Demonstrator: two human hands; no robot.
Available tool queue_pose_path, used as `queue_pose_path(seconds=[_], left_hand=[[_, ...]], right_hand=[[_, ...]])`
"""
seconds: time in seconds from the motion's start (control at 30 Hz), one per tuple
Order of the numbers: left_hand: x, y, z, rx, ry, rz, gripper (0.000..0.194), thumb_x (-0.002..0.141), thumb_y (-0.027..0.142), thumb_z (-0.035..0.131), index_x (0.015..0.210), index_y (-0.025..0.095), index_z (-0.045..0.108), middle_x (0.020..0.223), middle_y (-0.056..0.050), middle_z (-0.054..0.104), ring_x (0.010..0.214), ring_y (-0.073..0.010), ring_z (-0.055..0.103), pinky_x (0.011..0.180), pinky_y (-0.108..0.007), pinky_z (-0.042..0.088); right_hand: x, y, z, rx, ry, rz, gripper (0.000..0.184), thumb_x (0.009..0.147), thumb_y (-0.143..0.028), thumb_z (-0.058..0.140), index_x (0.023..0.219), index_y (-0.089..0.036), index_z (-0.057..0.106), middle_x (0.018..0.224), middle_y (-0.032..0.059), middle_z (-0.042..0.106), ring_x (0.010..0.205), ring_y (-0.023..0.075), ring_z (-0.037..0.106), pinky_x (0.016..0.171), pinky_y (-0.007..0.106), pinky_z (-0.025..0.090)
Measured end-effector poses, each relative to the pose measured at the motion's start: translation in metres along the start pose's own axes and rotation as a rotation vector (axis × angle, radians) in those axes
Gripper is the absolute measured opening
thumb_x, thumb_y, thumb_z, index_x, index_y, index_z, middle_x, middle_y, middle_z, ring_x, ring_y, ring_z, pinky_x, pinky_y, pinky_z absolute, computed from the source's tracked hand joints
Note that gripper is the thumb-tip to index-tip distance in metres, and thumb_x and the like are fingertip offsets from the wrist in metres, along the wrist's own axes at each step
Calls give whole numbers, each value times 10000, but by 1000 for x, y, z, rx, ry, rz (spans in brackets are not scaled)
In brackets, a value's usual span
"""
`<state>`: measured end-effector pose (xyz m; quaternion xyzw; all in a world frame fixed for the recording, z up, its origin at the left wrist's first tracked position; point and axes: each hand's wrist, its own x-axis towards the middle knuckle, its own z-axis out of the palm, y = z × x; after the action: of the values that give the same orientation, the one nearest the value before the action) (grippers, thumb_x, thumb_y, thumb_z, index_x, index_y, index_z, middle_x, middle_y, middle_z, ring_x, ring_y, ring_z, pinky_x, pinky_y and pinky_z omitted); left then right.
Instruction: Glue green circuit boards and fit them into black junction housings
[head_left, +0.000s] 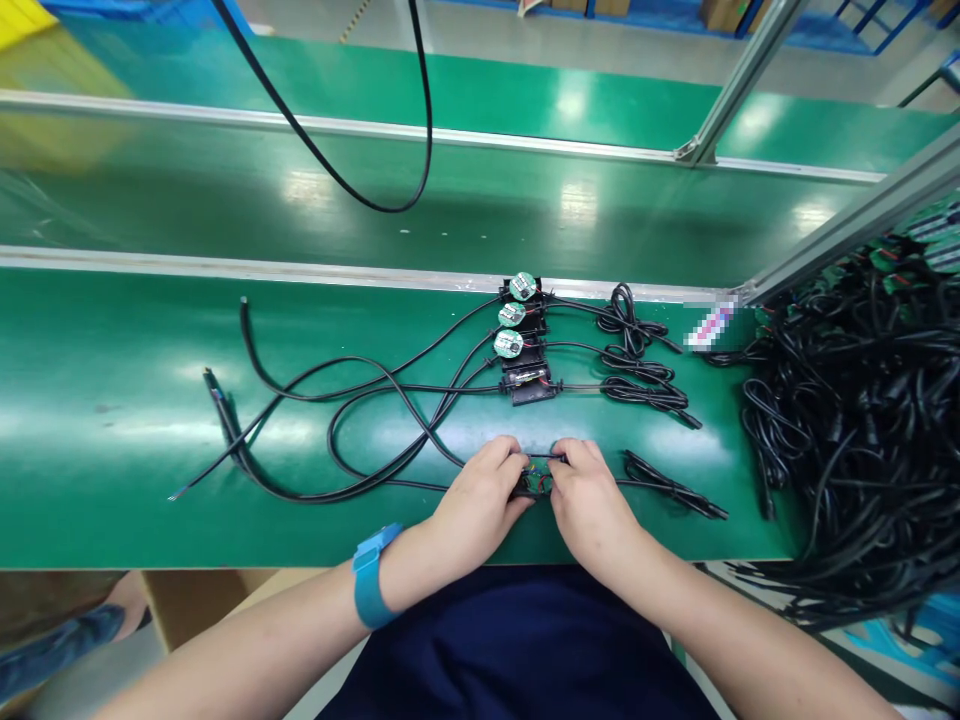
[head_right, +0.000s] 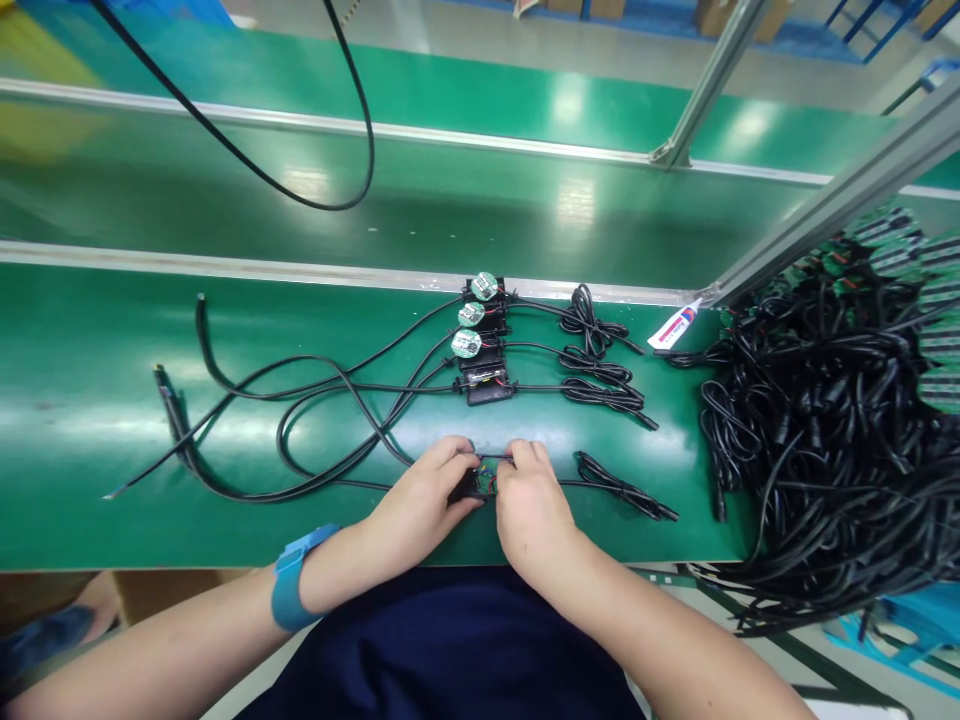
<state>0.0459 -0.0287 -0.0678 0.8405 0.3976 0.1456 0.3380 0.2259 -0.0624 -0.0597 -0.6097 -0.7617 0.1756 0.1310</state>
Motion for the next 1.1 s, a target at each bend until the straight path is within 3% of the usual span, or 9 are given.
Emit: queue_pose_path(seconds=[0.33,0.5,0.6,0.73,1.1], left_hand=[[-3,-4,4,-2,23,68,354,862,101,640,1175,197,507,1208,-106,526,1154,-264,560,991,-464,551],[-6,-3,7,69,94,111,385,857,102,652,1203,176,500,1208,-130,553,1158,-284,568,985,-478,553],[-5,-3,7,78,107,120,396,860,109,652,1220,177,503,1206,-130,566,1145,-284,577,972,-486,557],[-5,-6,8,104,97,133,332,867,139,657,1180,186,554,1191,-128,577,1104,-285,591,926,-489,574],[-6,-15,14,112,115,158,246,887,190,651,1132,194,630,1174,-121,556,1054,-256,586,889,-450,580]], right_hand=[[-8,0,9,98,153,-41,346,872,25,415,1003,-114,704,1126,163,605,1057,268,536,915,429,556],[-10,2,6,137,196,-6,227,900,-70,537,1038,-107,713,1161,162,623,1107,276,552,994,445,530],[-3,5,3,127,144,5,115,885,-122,631,883,-169,736,1065,117,649,1005,259,579,911,423,561],[6,10,2,47,41,-53,189,873,-106,649,714,-194,699,972,91,642,920,231,568,832,375,562],[6,15,3,-1,-26,-102,224,913,-110,594,724,-190,683,962,100,616,939,227,532,795,341,534]])
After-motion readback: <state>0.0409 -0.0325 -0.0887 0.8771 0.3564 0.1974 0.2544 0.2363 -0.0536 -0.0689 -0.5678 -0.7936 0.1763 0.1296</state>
